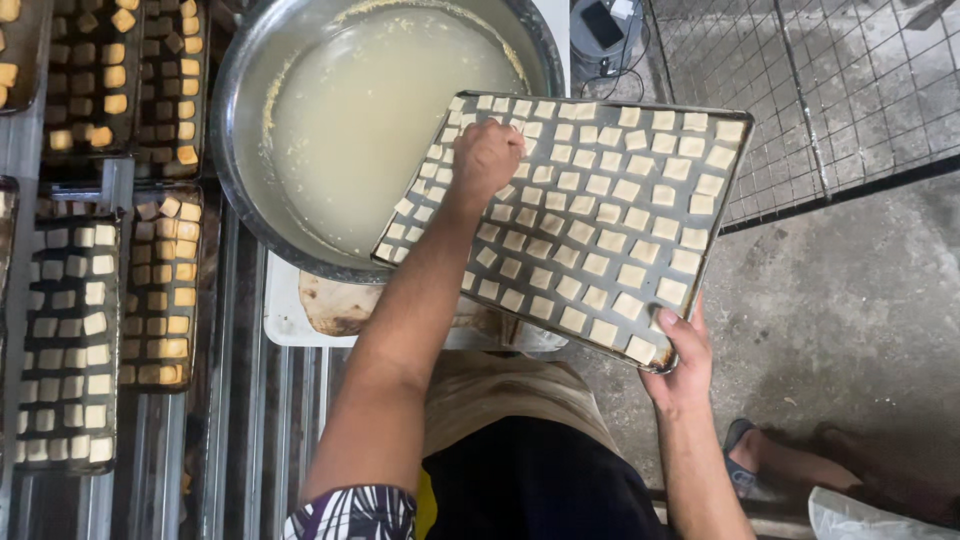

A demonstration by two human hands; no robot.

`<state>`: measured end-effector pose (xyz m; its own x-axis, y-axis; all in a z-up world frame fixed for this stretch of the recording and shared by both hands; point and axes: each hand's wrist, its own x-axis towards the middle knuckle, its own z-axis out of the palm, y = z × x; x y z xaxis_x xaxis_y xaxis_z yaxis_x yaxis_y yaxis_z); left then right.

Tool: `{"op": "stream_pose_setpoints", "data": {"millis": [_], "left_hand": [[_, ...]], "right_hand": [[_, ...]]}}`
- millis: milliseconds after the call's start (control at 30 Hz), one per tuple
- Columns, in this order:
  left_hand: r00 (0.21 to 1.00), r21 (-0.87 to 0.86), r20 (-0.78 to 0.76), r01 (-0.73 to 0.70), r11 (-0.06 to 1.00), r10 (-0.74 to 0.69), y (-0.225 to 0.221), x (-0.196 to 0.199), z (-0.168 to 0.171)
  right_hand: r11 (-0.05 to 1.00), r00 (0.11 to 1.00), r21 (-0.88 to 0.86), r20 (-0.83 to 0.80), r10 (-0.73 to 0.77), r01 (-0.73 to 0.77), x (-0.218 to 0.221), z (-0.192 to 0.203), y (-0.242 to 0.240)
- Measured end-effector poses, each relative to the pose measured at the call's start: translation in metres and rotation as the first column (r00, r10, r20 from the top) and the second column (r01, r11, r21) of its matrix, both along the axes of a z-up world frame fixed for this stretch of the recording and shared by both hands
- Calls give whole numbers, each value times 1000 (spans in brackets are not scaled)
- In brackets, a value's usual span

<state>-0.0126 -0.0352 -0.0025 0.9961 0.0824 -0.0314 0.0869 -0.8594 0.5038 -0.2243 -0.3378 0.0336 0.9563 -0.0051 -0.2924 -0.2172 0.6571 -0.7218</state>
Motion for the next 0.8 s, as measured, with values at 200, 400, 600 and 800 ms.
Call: {"op": "stream_pose_setpoints", "data": {"millis": [200, 400, 600, 800], "left_hand": [[982, -14, 188, 4, 1000, -2, 1, 6, 8], [992, 101, -125, 6, 995, 6, -20, 25, 18], [995, -85, 21, -97, 992, 99, 14, 14, 23], [997, -119, 68, -36, 992, 44, -4, -12, 10]], "right_hand": [[999, 1000, -42, -9, 3, -3, -3, 6, 1], [996, 999, -77, -13, 49, -50, -2, 16, 3], [996, 998, -86, -60, 10, -15, -6, 5, 0], [994, 996, -88, 46, 73, -69, 0, -14, -9]]}}
